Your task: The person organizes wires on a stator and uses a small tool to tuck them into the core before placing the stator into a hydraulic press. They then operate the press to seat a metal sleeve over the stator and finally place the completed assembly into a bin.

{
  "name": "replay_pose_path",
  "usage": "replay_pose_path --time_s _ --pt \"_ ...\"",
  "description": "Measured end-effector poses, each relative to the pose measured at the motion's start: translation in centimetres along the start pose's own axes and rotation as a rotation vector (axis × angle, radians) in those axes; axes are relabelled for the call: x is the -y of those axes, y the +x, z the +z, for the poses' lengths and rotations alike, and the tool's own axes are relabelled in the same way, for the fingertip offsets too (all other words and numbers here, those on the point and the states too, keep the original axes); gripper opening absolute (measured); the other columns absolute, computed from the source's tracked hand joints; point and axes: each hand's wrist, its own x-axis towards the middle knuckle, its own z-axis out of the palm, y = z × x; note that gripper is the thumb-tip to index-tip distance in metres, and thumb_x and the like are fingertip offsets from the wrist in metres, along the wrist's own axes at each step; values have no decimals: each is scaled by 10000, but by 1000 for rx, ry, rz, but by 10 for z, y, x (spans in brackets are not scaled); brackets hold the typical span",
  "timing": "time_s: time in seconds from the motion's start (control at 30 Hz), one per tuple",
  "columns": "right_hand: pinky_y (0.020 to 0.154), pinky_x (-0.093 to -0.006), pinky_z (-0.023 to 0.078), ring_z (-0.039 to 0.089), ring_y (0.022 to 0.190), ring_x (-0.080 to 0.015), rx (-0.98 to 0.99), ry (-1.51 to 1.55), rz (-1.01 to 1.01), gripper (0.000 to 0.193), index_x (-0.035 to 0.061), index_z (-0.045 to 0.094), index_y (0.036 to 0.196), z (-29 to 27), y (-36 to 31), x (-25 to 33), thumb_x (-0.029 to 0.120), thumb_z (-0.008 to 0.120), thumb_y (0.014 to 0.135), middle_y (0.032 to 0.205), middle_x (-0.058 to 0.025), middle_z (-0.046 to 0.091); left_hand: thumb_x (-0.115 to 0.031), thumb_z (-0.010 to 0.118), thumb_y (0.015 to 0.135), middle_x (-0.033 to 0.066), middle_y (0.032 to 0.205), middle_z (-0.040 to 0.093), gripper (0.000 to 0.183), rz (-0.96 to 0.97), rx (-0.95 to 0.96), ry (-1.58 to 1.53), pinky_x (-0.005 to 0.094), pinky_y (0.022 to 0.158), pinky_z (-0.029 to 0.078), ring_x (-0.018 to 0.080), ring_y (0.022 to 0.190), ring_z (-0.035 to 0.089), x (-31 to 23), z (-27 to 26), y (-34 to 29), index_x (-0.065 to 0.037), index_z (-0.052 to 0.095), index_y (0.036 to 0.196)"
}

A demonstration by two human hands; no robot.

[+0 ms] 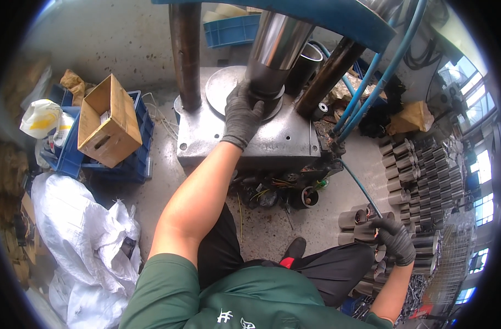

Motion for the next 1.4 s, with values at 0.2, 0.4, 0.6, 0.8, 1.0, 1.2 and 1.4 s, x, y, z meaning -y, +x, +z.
replay_pose_path --time_s 0.2,0.4,0.6,0.8,1.0,1.2,1.4 --pt "659 -308 564 675 686 -150 65 3 79 317 8 744 1157 -2 -1 10 -9 570 894 919 -93 761 -86 773 823 218 1407 573 715 21 -30 -4 468 1177 414 407 1327 525 0 2 -1 -65 506 1487" --pt "693 -306 564 686 745 -153 90 -149 -42 321 28 750 1161 -3 0 3 4 555 907 940 -92 758 -88 773 827 216 1403 574 713 38 -47 1 466 1175 416 408 1327 525 2 1 -1 -66 505 1488" --pt "671 -320 578 701 716 -158 -85 107 -30 336 12 741 1151 -1 1 -2 -25 545 881 922 -107 767 -99 774 828 212 1404 578 708 27 -33 -8 466 1174 418 409 1329 526 2 3 0 -68 510 1484" --pt "654 -304 567 682 675 -136 147 -123 -66 292 1 745 1147 -3 2 5 7 594 897 900 -110 769 -93 775 819 217 1399 584 704 32 -44 -11 466 1170 423 410 1319 535 1 0 1 -61 520 1474" --pt "675 -293 528 664 731 -141 -155 100 -51 258 27 750 1128 6 -3 7 -3 583 934 805 -64 645 -83 769 819 220 1387 594 695 48 -48 -30 468 1163 432 414 1314 545 2 3 0 -47 524 1468" --pt "803 -315 551 705 880 -178 -343 -16 -209 235 21 732 1148 7 4 11 -22 608 952 947 -117 740 -75 766 827 225 1401 589 690 51 -27 -33 458 1168 428 406 1317 556 1 -2 2 -43 522 1472" --pt "820 -411 569 730 915 -299 -955 -361 -573 202 16 714 1153 -64 89 32 109 569 1047 1023 -163 758 -90 762 896 182 1369 626 588 -35 23 -493 405 1142 445 311 1291 588 3 -10 -1 -36 556 1443"
